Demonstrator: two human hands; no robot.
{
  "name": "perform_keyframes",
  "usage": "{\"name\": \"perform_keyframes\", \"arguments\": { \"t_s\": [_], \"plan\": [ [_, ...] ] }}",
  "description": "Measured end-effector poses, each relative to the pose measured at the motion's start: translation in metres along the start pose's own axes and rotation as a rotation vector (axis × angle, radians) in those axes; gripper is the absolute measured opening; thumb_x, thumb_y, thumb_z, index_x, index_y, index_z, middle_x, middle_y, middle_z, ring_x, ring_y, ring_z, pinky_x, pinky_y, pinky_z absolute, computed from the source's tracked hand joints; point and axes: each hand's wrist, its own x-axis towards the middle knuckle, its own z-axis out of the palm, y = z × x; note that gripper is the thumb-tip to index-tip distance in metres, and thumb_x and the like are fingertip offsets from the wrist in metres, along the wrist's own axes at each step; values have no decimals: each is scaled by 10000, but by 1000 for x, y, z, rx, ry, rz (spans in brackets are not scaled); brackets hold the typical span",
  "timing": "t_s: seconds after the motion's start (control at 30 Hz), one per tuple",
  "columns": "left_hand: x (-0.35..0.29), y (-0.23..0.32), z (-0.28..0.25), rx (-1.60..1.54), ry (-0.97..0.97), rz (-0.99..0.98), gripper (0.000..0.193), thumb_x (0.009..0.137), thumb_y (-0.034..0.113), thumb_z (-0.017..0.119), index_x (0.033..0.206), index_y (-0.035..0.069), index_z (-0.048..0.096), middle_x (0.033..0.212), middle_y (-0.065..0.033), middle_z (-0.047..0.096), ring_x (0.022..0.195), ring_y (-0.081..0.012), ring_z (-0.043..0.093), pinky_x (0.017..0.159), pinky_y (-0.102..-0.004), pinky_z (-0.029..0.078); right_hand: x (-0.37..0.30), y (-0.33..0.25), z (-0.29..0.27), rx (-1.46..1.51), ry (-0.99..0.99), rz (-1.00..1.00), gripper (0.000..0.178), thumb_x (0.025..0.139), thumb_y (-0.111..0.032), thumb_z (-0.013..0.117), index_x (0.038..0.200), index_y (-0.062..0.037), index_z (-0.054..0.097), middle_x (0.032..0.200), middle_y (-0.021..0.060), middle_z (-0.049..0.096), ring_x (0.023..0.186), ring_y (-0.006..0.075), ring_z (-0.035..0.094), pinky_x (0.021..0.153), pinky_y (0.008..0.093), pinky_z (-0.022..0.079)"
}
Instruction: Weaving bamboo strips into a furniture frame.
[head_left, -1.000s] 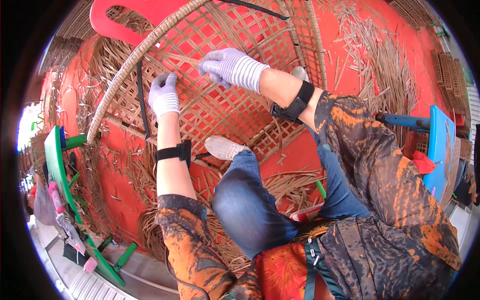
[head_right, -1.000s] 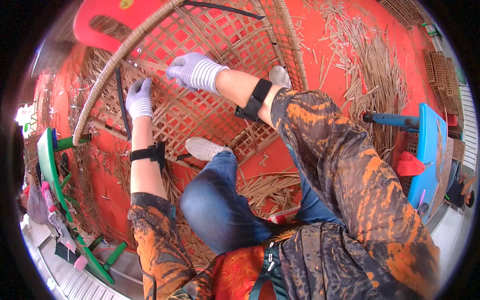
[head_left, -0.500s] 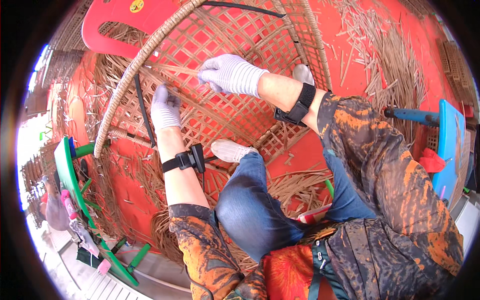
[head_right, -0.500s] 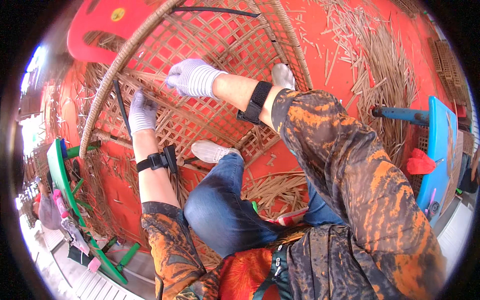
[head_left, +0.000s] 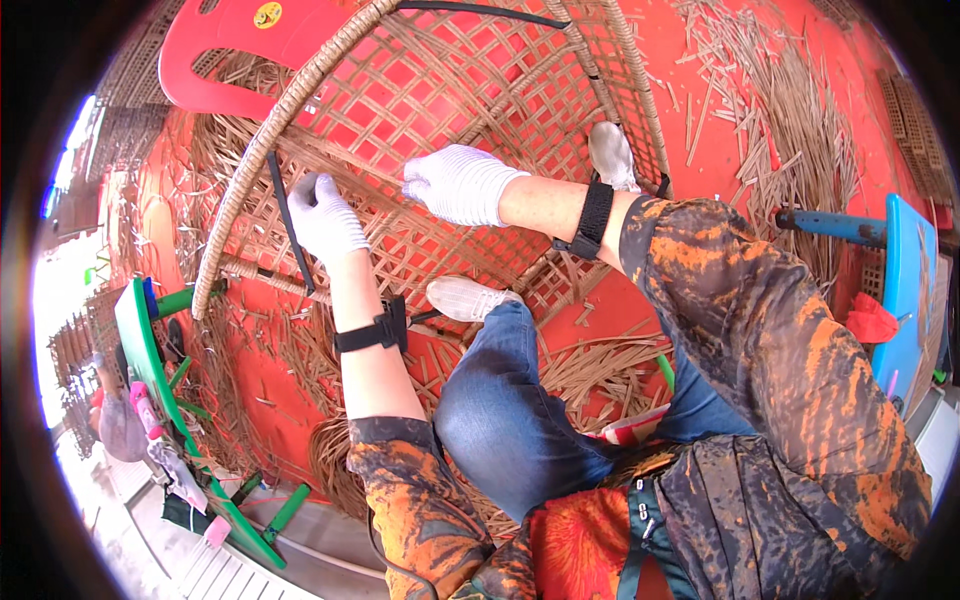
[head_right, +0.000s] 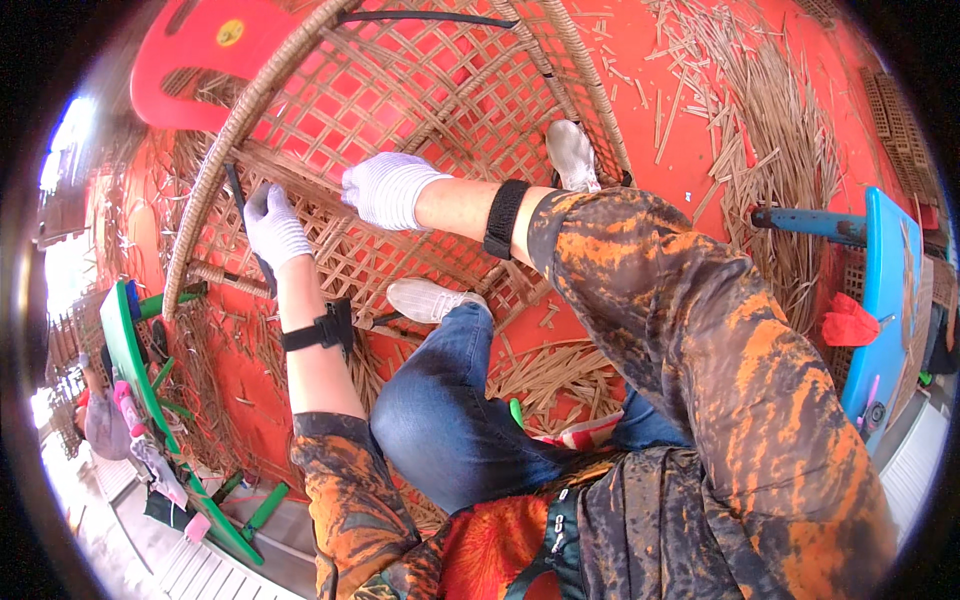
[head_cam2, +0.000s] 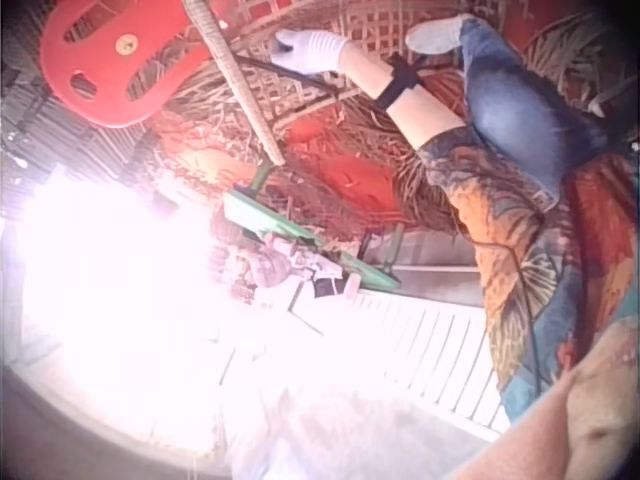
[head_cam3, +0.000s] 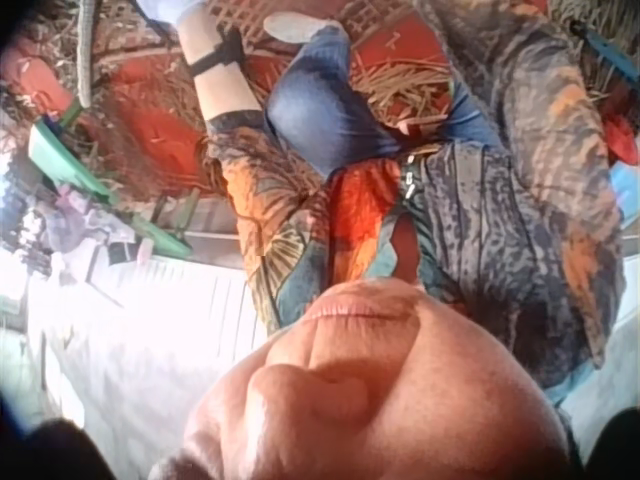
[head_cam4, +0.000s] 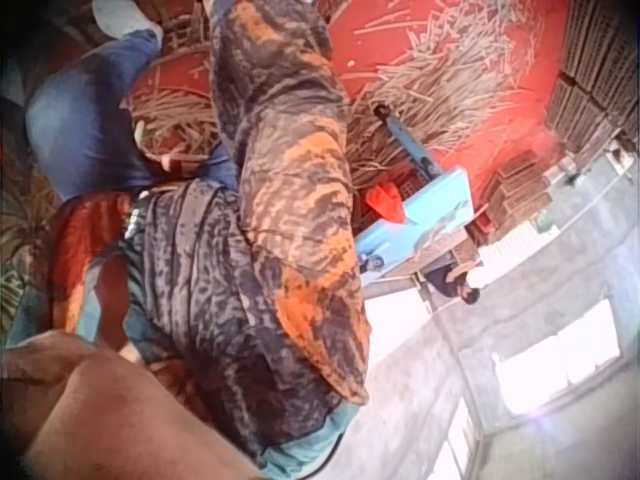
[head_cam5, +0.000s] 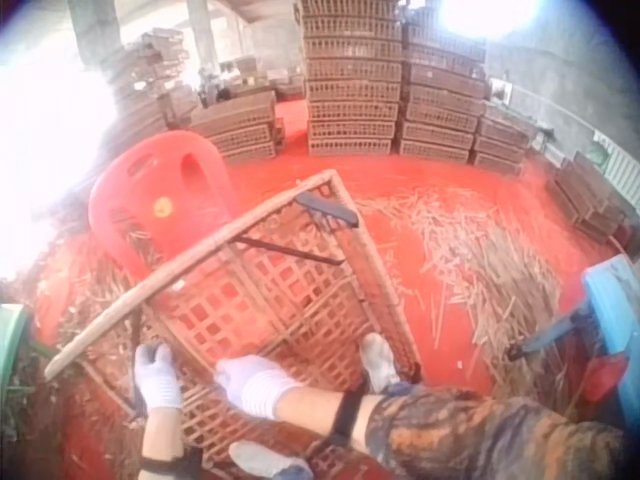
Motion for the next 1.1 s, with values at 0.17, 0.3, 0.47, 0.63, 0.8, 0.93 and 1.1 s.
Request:
{"name": "perform_keyframes", "arguments": {
  "t_s": [0.17, 0.3, 0.47, 0.63, 0.8, 0.93, 1.1],
  "plan": [
    [-25, 75, 14, -1027, -373, -866, 298, 967, 188, 460, 1204, 10, 484, 823, -62, 592, 678, -183, 557, 673, -365, 469, -7, 3, -3, 42, -97, 40, 312, 943, -318, 458, 984, -45, 601, 803, 201, 631, 792, 361, 623, 715, 453, 479],
    [-12, 33, 7, -1251, -480, -776, 209, 967, 238, 483, 1042, 45, 513, 636, 30, 398, 489, -84, 330, 462, -248, 305, -3, -4, 8, 19, -107, 25, 315, 939, -336, 444, 988, -76, 616, 857, 180, 646, 840, 343, 632, 741, 459, 487],
    [-42, 54, 2, -755, -349, -595, 134, 962, 150, 446, 959, 66, 549, 623, 25, 428, 515, -51, 365, 466, -202, 296, 20, 21, 1, -217, 390, -284, 224, 923, -287, 482, 1062, -178, 622, 1024, 79, 632, 970, 283, 611, 804, 413, 507],
    [-73, 73, -10, -410, -267, -131, 190, 964, 180, 487, 874, 50, 593, 652, 7, 473, 554, -46, 379, 498, -203, 322, 73, 5, -4, -476, 590, -765, 327, 811, -148, 573, 1136, -184, 590, 1110, 34, 611, 1063, 244, 576, 924, 385, 469],
    [-87, 65, -53, -302, -471, -128, 274, 990, 233, 439, 930, 12, 590, 661, -36, 546, 616, -111, 503, 610, -274, 422, 114, 3, 8, -385, 428, -1111, 352, 781, -109, 570, 1124, -186, 587, 995, 51, 635, 1058, 245, 575, 1023, 375, 414],
    [-63, 37, -44, -199, -22, 166, 190, 966, 81, 454, 1028, -32, 594, 985, -92, 604, 871, -172, 567, 832, -316, 456, 103, -7, 5, -105, 190, -796, 191, 855, -225, 561, 1033, -170, 601, 740, 92, 637, 753, 320, 638, 712, 445, 513],
    [23, 87, -70, 504, 425, 1171, 142, 826, 37, 639, 955, -21, 646, 913, -133, 631, 853, -213, 586, 769, -331, 471, 105, -4, 19, 32, 191, -792, 279, 941, -386, 465, 1019, -170, 624, 748, 166, 631, 713, 357, 623, 645, 469, 494]
  ]
}}
